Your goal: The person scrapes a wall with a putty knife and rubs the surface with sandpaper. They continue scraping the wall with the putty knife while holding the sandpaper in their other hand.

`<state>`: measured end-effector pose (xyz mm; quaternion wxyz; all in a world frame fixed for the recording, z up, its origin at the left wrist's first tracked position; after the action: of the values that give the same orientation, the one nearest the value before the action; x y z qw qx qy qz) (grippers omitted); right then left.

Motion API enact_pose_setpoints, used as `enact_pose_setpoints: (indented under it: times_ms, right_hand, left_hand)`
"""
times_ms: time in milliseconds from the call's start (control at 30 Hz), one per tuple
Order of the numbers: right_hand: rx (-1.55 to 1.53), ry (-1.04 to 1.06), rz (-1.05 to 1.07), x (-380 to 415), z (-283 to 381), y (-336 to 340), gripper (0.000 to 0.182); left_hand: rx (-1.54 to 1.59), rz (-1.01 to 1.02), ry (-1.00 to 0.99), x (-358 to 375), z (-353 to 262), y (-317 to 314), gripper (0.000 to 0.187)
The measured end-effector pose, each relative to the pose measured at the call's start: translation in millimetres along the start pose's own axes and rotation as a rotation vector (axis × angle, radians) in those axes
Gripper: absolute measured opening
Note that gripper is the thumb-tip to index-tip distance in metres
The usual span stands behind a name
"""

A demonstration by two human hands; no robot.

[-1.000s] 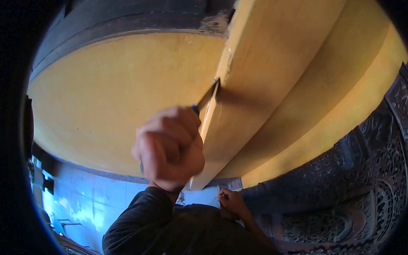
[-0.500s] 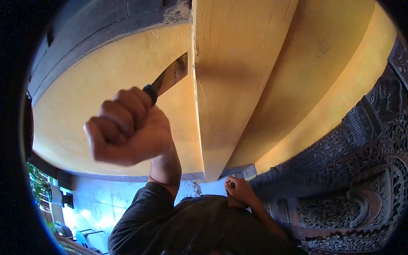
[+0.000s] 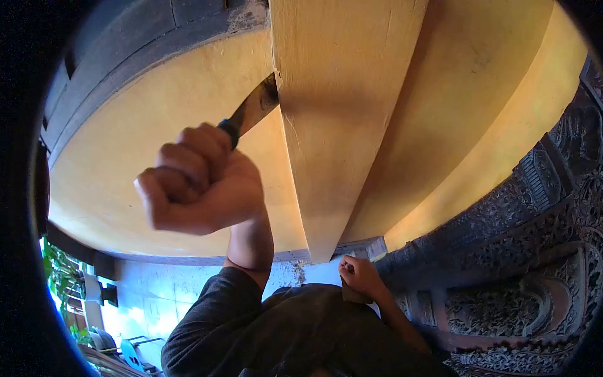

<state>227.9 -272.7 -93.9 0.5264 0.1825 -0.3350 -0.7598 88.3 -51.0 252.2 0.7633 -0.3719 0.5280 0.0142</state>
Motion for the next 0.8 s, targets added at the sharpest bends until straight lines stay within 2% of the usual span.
enact_pose_setpoints:
  times_ms: [67, 167, 200, 300, 367, 400, 533, 633, 800]
  right_hand:
    - [-0.014, -0.013, -0.012, 1, 2, 4, 0.021]
    - [-0.037, -0.038, -0.014, 2, 2, 3, 0.021]
    - [-0.041, -0.045, -0.01, 3, 2, 4, 0.021]
    - [-0.034, -0.031, 0.01, 2, 4, 5, 0.021]
    - [-0.026, -0.03, -0.002, 4, -2, 3, 0.021]
    - [-0.023, -0.028, -0.011, 2, -3, 3, 0.021]
    - [-0.016, -0.043, -0.007, 7, -5, 5, 0.022]
    - [-0.009, -0.041, -0.003, 9, -6, 0, 0.022]
    - [-0.022, -0.03, -0.031, 7, -5, 3, 0.021]
  left_hand:
    - [0.047, -0.008, -0.034, -3, -12, 4, 0.045]
    - [0.034, 0.022, -0.032, 4, 12, 7, 0.044]
    - [0.03, 0.11, -0.021, 1, 12, 5, 0.045]
    - [-0.006, 0.069, 0.015, 0, 8, 1, 0.045]
    - [0.01, -0.016, -0.064, 0, -7, 1, 0.045]
    - [0.143, 0.0, -0.087, -3, -15, 0, 0.045]
    - [-0.075, 0.042, -0.038, 6, 12, 1, 0.046]
    - [-0.07, 0.077, -0.014, 6, 10, 0, 0.046]
    - [0.01, 0.027, -0.102, 4, -13, 0, 0.046]
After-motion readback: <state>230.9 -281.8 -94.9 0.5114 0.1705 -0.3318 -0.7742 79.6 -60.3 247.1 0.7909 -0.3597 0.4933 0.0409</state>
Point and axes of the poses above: each hand's wrist, its own x-axis away from the middle knuckle, its own y-axis out of the back of the hand, z = x × y, the point moved 2 cm from there along -x, towards the middle knuckle, and after that the axes turned 10 degrees about x, right-handed, at the moved point
